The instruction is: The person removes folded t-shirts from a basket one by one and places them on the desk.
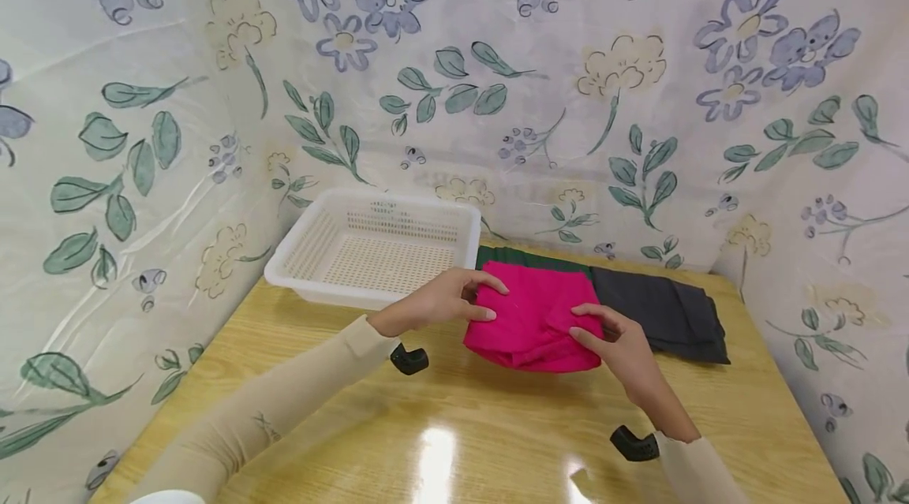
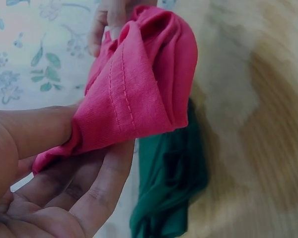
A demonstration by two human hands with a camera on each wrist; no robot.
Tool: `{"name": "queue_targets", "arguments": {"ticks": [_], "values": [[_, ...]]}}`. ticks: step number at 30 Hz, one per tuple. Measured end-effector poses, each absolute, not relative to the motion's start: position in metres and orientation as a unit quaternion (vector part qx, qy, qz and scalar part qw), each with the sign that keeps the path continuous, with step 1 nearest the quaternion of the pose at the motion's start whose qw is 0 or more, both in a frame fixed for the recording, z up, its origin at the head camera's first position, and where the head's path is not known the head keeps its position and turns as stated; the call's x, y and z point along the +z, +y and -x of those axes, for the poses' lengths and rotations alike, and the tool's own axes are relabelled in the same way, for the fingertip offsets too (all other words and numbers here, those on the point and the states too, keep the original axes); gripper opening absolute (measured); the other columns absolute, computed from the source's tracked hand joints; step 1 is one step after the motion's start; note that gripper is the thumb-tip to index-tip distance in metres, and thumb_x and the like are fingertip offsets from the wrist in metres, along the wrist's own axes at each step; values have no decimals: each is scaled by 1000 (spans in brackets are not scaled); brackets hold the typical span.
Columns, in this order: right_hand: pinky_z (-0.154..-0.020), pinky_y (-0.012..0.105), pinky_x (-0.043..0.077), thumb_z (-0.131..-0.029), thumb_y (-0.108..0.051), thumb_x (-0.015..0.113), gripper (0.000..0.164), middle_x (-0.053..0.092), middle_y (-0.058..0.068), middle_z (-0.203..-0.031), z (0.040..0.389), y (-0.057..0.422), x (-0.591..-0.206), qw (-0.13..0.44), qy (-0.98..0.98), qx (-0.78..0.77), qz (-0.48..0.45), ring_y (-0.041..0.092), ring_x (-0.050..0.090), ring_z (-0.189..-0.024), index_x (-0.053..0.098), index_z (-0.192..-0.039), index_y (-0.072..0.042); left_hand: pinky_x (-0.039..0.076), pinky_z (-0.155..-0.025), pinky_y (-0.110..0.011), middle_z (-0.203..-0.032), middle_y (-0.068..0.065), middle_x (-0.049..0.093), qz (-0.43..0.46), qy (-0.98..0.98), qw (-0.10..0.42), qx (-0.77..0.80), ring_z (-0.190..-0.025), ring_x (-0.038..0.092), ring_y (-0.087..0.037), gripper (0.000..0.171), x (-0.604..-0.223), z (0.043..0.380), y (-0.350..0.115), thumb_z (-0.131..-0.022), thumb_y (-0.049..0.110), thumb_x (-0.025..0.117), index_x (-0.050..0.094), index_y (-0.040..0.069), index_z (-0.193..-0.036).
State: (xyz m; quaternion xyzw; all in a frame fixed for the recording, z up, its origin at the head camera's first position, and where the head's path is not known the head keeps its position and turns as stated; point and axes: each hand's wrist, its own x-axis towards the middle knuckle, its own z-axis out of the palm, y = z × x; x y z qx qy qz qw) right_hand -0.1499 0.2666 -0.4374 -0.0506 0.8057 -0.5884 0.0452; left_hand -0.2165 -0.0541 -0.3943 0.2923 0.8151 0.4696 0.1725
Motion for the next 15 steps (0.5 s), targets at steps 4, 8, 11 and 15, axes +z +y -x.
{"name": "queue_targets", "arguments": {"ticks": [4,8,11,15], "values": [[-71,27,56,-97,-25,75,43,69,-3,-101,142,278,-446,45,807,-587,48,13,64,-85,63,-134,-9,47,-70,-23,-90,3,65,-300,808,183,474,-78,56,-12,34,-404,214,-44,-93,13,79,71,14,-126],[-73,27,56,-98,-24,74,43,69,-4,-103,136,286,-452,48,806,-588,43,12,64,-89,62,-136,-7,45,-69,-22,-85,2,63,-307,808,183,469,-78,53,-11,34,-414,213,-34,-93,14,79,71,15,-126],[-75,26,56,-97,-26,74,45,70,-6,-109,133,292,-456,49,814,-578,33,11,63,-96,62,-137,-8,44,-68,-22,-82,1,62,-314,801,187,475,-79,52,-10,35,-420,212,-28,-93,12,78,71,14,-127],[-78,26,55,-96,-30,76,48,68,-8,-115,129,298,-462,51,828,-559,19,11,60,-102,63,-138,-9,46,-69,-22,-85,1,63,-309,798,197,479,-80,53,-10,35,-429,210,-21,-93,11,78,71,13,-127]]}}
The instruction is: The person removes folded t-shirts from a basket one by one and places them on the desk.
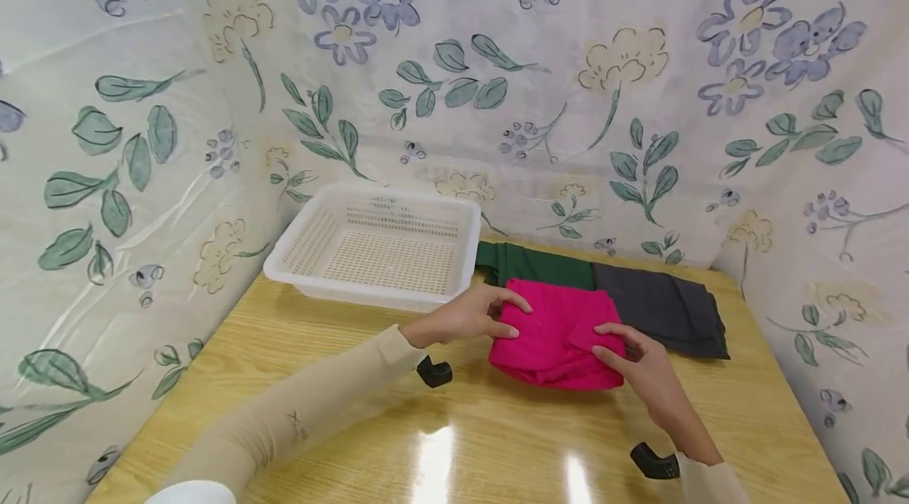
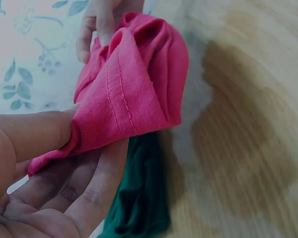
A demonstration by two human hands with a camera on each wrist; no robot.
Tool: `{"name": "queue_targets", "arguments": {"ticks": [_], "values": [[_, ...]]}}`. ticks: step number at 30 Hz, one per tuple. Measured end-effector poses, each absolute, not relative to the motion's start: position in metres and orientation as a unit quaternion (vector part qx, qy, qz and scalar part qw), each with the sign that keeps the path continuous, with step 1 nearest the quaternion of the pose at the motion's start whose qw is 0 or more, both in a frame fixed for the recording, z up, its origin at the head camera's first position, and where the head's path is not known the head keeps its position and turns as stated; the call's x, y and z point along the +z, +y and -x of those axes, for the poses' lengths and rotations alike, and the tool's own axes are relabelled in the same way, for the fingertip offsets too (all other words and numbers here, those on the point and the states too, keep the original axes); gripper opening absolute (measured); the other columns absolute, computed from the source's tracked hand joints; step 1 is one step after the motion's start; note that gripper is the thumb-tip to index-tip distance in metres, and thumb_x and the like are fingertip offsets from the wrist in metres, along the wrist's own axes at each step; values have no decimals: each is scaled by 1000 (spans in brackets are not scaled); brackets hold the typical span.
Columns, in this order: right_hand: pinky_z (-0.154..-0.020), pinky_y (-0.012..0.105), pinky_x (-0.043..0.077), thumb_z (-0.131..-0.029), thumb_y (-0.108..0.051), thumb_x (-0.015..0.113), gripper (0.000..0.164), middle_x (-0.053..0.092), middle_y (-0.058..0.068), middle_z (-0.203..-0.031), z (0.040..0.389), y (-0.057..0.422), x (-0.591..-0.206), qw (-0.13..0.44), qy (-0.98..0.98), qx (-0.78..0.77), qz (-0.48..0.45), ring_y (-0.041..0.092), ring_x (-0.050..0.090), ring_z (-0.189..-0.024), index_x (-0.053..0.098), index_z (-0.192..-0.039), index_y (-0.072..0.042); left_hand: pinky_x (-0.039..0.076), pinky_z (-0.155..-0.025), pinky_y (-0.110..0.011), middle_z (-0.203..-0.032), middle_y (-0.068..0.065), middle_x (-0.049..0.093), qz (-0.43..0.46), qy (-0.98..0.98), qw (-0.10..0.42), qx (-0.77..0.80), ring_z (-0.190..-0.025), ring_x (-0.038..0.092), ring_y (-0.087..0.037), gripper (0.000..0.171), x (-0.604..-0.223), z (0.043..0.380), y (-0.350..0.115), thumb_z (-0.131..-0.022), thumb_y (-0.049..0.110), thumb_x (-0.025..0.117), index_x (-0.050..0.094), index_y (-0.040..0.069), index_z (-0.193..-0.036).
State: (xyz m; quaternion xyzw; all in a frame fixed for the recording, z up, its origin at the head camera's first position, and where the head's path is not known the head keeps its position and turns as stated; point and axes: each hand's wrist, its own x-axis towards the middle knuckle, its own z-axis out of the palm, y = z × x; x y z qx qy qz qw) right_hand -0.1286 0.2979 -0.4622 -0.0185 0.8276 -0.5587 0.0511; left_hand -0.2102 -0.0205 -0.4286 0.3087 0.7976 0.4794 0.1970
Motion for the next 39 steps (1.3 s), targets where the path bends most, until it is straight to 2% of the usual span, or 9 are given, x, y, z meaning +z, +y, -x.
{"name": "queue_targets", "arguments": {"ticks": [5,8,14,18,22,27,31,34,39], "values": [[-81,26,54,-95,-34,76,52,62,-14,-127,125,306,-470,66,840,-539,-1,6,57,-107,62,-139,-10,44,-67,-21,-84,4,59,-300,818,199,449,-81,50,-9,34,-437,206,-12,-91,14,81,73,18,-124],[-82,26,54,-95,-35,76,53,59,-15,-131,123,310,-475,68,845,-531,-9,4,55,-109,62,-140,-9,43,-66,-21,-83,3,56,-309,814,204,448,-81,48,-9,34,-444,204,-6,-91,13,81,73,17,-124],[-85,23,53,-95,-35,76,55,56,2,-141,119,316,-480,76,852,-519,-18,5,50,-115,62,-141,-8,47,-66,-21,-83,1,58,-307,810,220,448,-78,54,-8,34,-455,204,3,-90,12,81,73,17,-124],[-89,16,47,-95,-38,76,59,44,13,-154,118,318,-482,90,852,-515,-33,23,42,-136,60,-143,-8,48,-67,-22,-88,3,60,-299,823,221,429,-81,58,-8,35,-458,203,7,-90,15,82,74,20,-123],[-89,12,42,-94,-38,76,59,41,18,-157,117,320,-485,99,855,-507,-40,37,34,-144,60,-143,-8,48,-66,-22,-91,5,62,-299,827,225,419,-82,57,-8,35,-459,203,9,-90,16,82,74,21,-124],[-90,19,47,-95,-36,76,56,45,17,-154,115,322,-488,103,856,-505,-41,33,39,-139,61,-142,-8,47,-66,-22,-88,2,61,-308,828,233,407,-81,55,-9,36,-461,204,12,-90,16,82,74,19,-125],[-92,23,46,-95,-38,76,58,42,19,-156,116,324,-490,115,857,-500,-48,37,39,-142,60,-143,-9,48,-68,-22,-93,3,62,-311,828,236,401,-82,57,-8,36,-463,205,13,-90,15,82,74,18,-125],[-100,30,44,-94,-40,76,60,40,20,-158,117,325,-490,126,858,-494,-56,40,36,-145,60,-144,-9,49,-68,-21,-96,4,63,-306,830,237,402,-81,58,-8,36,-465,208,14,-90,14,82,74,18,-125],[-106,42,42,-95,-39,76,60,37,24,-160,119,326,-487,138,857,-492,-63,44,32,-146,59,-144,-8,43,-61,-21,-82,4,57,-291,834,242,403,-72,51,-8,35,-467,211,17,-91,12,81,74,15,-124]]}}
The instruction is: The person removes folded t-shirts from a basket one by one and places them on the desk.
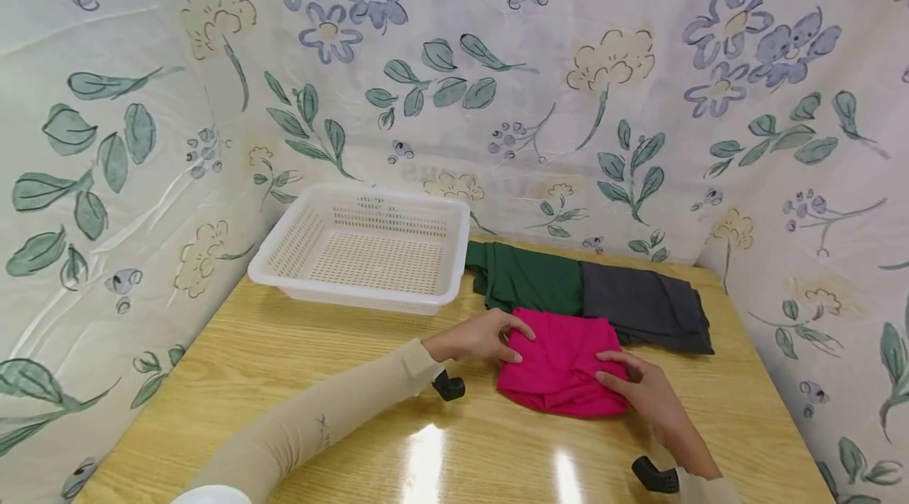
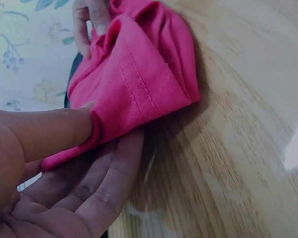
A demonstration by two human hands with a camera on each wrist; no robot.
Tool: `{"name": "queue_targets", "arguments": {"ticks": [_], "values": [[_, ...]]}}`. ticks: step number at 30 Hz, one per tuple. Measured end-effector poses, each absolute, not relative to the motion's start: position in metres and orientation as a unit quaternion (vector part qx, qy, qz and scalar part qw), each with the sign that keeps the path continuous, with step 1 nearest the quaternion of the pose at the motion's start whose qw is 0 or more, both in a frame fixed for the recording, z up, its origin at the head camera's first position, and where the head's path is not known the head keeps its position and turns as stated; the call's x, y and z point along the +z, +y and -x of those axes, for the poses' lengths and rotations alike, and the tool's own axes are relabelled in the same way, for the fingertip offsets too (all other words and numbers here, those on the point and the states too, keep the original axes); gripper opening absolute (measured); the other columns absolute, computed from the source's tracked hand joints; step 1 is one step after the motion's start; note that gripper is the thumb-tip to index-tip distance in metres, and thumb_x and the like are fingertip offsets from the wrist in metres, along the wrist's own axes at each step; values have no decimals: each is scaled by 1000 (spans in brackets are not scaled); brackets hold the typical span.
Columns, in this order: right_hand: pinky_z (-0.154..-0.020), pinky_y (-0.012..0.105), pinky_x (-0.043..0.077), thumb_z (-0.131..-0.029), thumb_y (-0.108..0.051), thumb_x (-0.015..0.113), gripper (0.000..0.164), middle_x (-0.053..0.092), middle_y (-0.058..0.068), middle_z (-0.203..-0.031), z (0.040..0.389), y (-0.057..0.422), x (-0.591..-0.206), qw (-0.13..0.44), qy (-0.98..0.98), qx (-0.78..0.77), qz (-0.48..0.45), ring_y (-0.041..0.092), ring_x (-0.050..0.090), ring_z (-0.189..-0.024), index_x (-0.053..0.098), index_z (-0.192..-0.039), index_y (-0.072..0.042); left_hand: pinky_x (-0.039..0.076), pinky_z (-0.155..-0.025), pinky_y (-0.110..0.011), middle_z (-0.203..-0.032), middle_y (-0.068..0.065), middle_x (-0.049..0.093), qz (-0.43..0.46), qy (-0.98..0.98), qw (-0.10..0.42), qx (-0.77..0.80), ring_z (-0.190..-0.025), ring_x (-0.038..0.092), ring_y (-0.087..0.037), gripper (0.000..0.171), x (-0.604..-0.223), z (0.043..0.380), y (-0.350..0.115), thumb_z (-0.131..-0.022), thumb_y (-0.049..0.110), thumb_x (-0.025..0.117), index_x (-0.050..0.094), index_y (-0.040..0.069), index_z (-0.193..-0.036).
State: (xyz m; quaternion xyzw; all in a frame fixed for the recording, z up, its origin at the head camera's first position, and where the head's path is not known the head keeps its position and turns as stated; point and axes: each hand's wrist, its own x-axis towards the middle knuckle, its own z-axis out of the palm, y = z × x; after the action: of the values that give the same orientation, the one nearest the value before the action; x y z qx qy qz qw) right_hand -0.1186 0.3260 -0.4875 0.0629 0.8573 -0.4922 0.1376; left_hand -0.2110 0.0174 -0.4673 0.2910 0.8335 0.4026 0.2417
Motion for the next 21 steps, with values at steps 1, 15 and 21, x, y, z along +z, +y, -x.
{"name": "queue_targets", "arguments": {"ticks": [1,15,21], "values": [[-105,41,43,-95,-38,75,60,36,25,-160,118,326,-487,138,858,-490,-63,44,33,-146,59,-145,-8,41,-60,-21,-78,3,54,-290,834,243,401,-70,48,-8,35,-468,211,18,-91,12,81,74,15,-125],[-67,33,53,-98,-32,73,55,54,21,-135,121,332,-476,152,865,-476,-36,22,61,-89,58,-143,-3,50,-73,-21,-107,0,68,-295,836,239,397,-83,63,-10,28,-469,211,16,-94,13,77,73,9,-122],[-79,40,56,-103,-38,65,59,50,26,-143,124,346,-454,117,889,-442,-4,30,63,-108,50,-148,-3,56,-71,-26,-101,-7,71,-328,808,224,435,-86,69,-22,21,-439,214,-1,-101,12,68,70,0,-118]]}}
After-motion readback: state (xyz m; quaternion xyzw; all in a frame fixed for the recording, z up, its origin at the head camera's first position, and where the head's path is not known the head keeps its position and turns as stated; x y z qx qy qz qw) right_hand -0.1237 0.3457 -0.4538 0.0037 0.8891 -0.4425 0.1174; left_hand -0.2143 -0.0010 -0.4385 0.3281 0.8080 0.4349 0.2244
